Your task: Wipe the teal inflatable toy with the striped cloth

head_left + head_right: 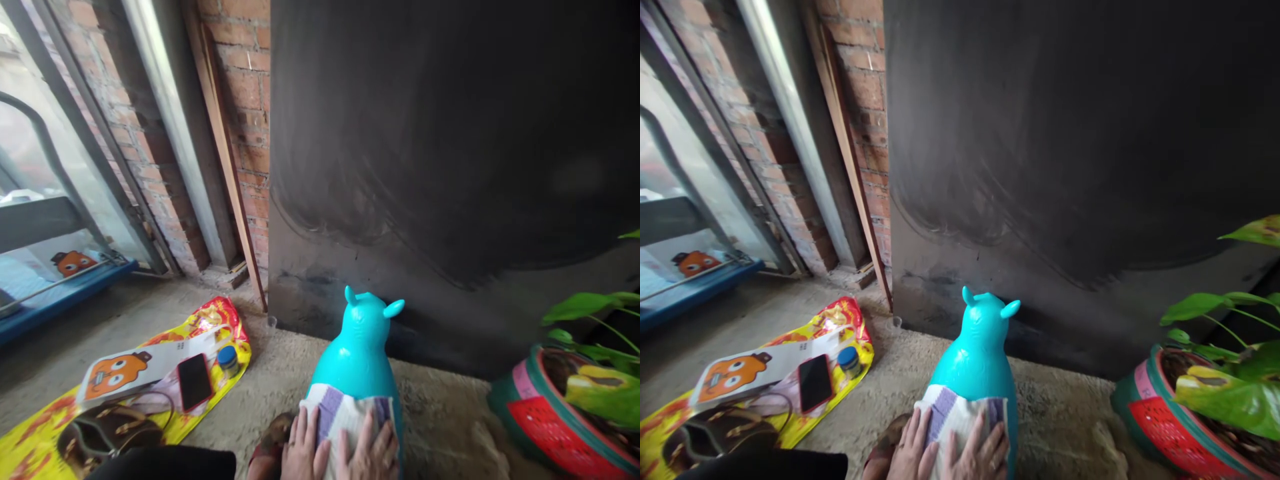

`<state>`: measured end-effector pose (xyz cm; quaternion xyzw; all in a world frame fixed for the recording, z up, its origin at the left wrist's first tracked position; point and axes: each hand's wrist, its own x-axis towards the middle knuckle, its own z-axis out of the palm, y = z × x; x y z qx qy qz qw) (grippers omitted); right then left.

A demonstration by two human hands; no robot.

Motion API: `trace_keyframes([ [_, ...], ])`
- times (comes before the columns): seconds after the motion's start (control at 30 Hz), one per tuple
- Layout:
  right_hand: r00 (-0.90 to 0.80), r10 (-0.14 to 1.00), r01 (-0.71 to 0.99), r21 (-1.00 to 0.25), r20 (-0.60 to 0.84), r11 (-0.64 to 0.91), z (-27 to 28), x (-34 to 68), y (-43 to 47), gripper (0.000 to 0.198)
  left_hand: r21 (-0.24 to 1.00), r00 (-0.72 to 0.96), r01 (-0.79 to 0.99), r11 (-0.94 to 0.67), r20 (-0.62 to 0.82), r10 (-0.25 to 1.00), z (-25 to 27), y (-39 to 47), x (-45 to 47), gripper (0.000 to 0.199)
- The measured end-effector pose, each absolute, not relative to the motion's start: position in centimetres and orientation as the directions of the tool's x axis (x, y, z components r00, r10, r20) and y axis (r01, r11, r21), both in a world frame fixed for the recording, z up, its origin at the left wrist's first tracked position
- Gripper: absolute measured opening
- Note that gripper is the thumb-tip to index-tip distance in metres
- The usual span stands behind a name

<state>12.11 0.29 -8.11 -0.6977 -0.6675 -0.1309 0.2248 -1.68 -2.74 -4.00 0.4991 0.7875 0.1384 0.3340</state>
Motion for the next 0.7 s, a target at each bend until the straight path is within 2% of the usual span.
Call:
trace_keyframes([
  [0.03, 0.101, 0.891, 0.990, -0.129, 0.443, -0.048, -7.0, 11.6, 1.6, 0.072, 0.564, -0.270, 0.687, 0.459, -0.388, 0.881, -3.5, -1.9, -1.7, 0.071],
  [0.17, 0.080, 0.967, 0.983, -0.179, 0.244, -0.036, -4.0, 11.0, 6.9, 0.077, 0.563, -0.242, 0.689, 0.457, -0.416, 0.877, -1.6, 2.2, -1.7, 0.072],
  [0.27, 0.068, 0.981, 0.978, -0.206, 0.184, -0.029, -3.0, 11.3, 9.3, 0.075, 0.542, -0.256, 0.696, 0.471, -0.425, 0.868, -0.9, 4.3, -1.5, 0.072],
  [0.5, 0.061, 0.986, 0.972, -0.232, 0.156, -0.024, -2.6, 11.9, 8.2, 0.072, 0.521, -0.261, 0.723, 0.454, -0.402, 0.878, -0.3, 3.2, -1.0, 0.069],
  [0.63, 0.160, 0.967, 0.958, -0.267, 0.198, -0.104, -6.2, 13.1, 3.8, 0.075, 0.441, -0.235, 0.795, 0.417, -0.409, 0.882, -0.2, 0.7, -0.6, 0.068],
  [0.7, 0.216, 0.931, 0.954, -0.268, 0.294, -0.136, -8.9, 13.6, 1.4, 0.078, 0.406, -0.210, 0.830, 0.382, -0.407, 0.889, -0.5, -0.6, -0.4, 0.068],
])
